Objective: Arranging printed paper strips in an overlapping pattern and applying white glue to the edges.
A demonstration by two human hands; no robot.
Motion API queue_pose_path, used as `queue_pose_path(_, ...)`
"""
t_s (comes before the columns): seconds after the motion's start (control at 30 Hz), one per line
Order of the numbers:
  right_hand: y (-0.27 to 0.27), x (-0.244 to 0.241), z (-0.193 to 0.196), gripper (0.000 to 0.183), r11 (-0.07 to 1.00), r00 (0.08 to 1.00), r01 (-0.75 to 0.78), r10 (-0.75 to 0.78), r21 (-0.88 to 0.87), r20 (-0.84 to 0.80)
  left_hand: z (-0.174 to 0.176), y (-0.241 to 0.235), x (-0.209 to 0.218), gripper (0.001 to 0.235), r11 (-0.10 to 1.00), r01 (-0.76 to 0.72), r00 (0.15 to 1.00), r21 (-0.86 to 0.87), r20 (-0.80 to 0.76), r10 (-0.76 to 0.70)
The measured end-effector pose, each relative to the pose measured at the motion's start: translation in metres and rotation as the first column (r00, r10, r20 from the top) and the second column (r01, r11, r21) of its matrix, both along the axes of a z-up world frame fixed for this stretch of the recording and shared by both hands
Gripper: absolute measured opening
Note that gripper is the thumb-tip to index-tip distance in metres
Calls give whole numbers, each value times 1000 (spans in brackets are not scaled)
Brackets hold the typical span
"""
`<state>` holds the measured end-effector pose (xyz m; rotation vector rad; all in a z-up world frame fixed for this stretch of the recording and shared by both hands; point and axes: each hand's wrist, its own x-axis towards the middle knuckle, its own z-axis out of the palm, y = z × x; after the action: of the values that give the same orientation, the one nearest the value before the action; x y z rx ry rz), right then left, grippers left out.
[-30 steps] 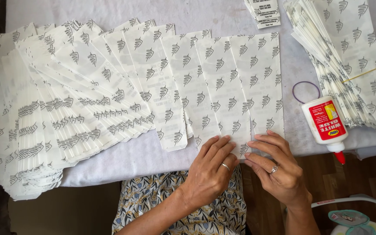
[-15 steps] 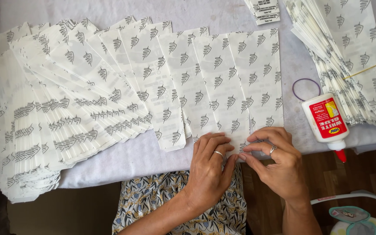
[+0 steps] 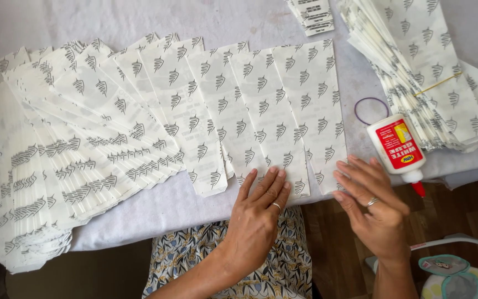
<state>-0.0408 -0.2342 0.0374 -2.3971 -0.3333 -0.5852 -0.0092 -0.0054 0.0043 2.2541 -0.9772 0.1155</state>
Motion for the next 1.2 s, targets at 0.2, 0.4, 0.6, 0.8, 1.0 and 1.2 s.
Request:
queue_pose_path(0.2,2,-4,-19,31,981,999,-3,10,-195,37,-8,-12,1,51,1000,18,999,-11,41,-18)
queue_pose_path(0.4,-2,-4,-18,29,978,999,33,-25,-208,41,-11,-17,0,52,1000,6,999,-9,40,-6)
queue_pose_path(0.6,11,-2,-6,29,982,997,30,-16,-185,79,0,-8,-5,45,993,27,999,-118,40,-22)
queue_pose_path(0.8,35,9,-10,38,972,989,-127,139,-198,49,4,28,-5,50,972,-232,965,-22,116,233)
queue_pose_path(1.0,49,18,-11,47,934,958,-285,287,-216,-25,-1,37,-8,55,980,-185,973,72,151,172)
queue_pose_path(1.2,59,21,-10,57,908,933,-359,358,-215,-45,-3,39,-16,45,993,-113,978,31,178,105)
